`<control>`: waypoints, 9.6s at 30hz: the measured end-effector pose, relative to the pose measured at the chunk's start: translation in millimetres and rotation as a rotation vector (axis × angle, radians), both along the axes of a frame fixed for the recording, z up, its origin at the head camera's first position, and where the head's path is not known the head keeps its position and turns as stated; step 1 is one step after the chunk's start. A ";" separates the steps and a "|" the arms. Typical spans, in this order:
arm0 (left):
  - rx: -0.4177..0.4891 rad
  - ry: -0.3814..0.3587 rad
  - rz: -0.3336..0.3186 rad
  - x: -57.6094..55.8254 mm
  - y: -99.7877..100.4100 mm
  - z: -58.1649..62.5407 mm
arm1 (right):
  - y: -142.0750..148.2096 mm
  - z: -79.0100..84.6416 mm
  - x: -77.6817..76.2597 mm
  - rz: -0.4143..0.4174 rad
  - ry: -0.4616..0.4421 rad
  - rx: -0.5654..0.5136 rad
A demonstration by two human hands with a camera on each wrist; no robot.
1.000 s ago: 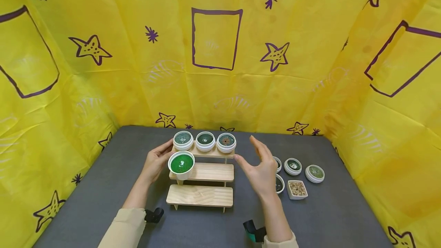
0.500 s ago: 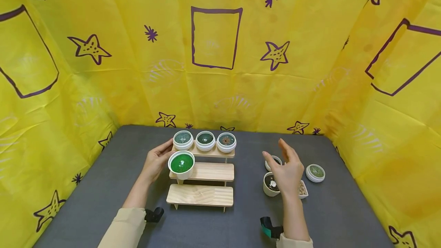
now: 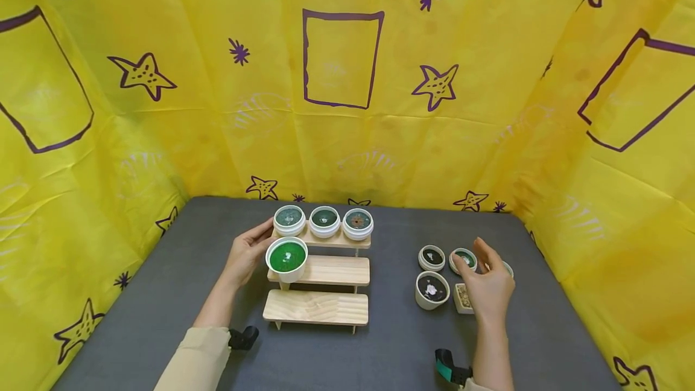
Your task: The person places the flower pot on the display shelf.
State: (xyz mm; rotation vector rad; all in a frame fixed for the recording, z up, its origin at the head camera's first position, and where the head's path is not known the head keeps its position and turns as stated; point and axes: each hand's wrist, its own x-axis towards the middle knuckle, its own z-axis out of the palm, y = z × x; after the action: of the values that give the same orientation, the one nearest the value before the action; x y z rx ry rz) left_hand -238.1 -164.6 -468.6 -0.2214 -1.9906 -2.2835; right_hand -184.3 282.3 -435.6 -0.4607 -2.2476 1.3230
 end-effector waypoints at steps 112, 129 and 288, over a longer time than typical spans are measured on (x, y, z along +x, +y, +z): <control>-0.012 0.011 -0.015 1.5 -0.4 2.4 | 53.9 -13.8 22.7 0.309 -0.099 0.104; -0.005 0.008 -0.002 0.7 1.8 2.3 | 2.3 16.6 24.5 0.399 -0.042 0.117; 0.013 0.005 -0.002 -0.1 0.9 0.9 | -60.7 -10.8 5.4 0.472 -0.087 0.167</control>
State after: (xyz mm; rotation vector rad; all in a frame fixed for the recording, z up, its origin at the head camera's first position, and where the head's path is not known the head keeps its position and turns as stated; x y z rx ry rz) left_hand -238.2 -163.7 -467.7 -0.2283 -1.9736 -2.2936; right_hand -179.0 221.6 -446.4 0.0834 -2.6182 1.3304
